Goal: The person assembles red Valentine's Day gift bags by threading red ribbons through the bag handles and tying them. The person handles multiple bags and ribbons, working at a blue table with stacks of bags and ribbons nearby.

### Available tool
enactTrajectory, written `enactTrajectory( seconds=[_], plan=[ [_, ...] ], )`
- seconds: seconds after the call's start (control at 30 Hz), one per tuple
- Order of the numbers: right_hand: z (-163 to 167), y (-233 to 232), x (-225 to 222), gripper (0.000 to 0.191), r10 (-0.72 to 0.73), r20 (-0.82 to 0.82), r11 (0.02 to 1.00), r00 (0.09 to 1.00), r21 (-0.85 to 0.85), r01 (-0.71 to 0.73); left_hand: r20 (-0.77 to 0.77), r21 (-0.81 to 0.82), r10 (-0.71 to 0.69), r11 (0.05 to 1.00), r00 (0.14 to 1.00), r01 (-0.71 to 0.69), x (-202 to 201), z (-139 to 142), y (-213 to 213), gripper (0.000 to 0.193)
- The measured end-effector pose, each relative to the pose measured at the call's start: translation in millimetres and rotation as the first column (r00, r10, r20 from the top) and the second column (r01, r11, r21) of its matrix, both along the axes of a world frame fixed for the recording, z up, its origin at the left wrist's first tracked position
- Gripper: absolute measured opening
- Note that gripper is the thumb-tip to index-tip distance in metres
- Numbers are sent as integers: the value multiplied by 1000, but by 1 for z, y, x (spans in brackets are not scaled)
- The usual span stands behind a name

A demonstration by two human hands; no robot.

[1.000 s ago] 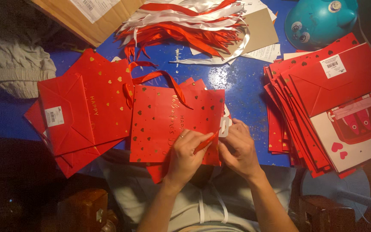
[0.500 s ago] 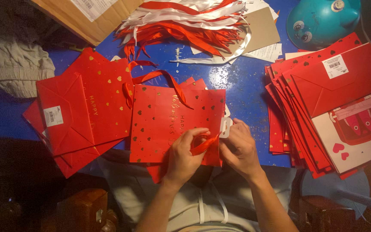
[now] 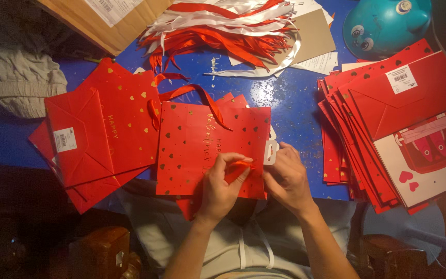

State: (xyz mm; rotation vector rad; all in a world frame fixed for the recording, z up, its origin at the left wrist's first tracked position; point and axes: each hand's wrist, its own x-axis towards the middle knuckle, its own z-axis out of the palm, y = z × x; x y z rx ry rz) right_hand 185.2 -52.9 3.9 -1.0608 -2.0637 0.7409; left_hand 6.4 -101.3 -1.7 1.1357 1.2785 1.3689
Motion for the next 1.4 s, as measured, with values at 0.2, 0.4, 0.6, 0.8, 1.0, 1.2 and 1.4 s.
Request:
enactTrajectory(
  seconds=[0.2, 0.4, 0.6, 0.8, 1.0, 1.2, 1.4],
  plan=[
    [4, 0, 0, 24, 16, 5, 1000, 1000, 2, -16, -80, 21, -47, 999, 996, 49, -1, -1, -1, 16],
    [9, 2, 4, 37, 86, -36, 996, 996, 32, -84, 38, 1, -98, 995, 994, 98, -3, -16, -5, 17],
    [0, 0, 0, 24, -1, 2, 1000, 1000, 15, 1, 431, 40, -141, 990, 891, 137, -17, -32, -9, 5],
    [-3, -1, 2, 27, 11, -20, 1000, 1000, 19, -11, 338, -147, -138, 969, 931, 197, -50, -25, -17, 25],
    [-4, 0, 0, 26, -7, 2, 1000, 1000, 5, 7, 73, -67, 81, 995, 994, -76, -100, 2, -32, 33],
    [-3, -2, -4, 26, -65, -47, 998, 997, 13, 66, 54, 250, 280, 926, 959, -284, -111, 32, -38, 50],
    [-6, -4, -7, 39, -216, 16, 976, 976, -41, 216, 174, 479, 265, 819, 949, -316, -105, 45, -44, 66]
  ],
)
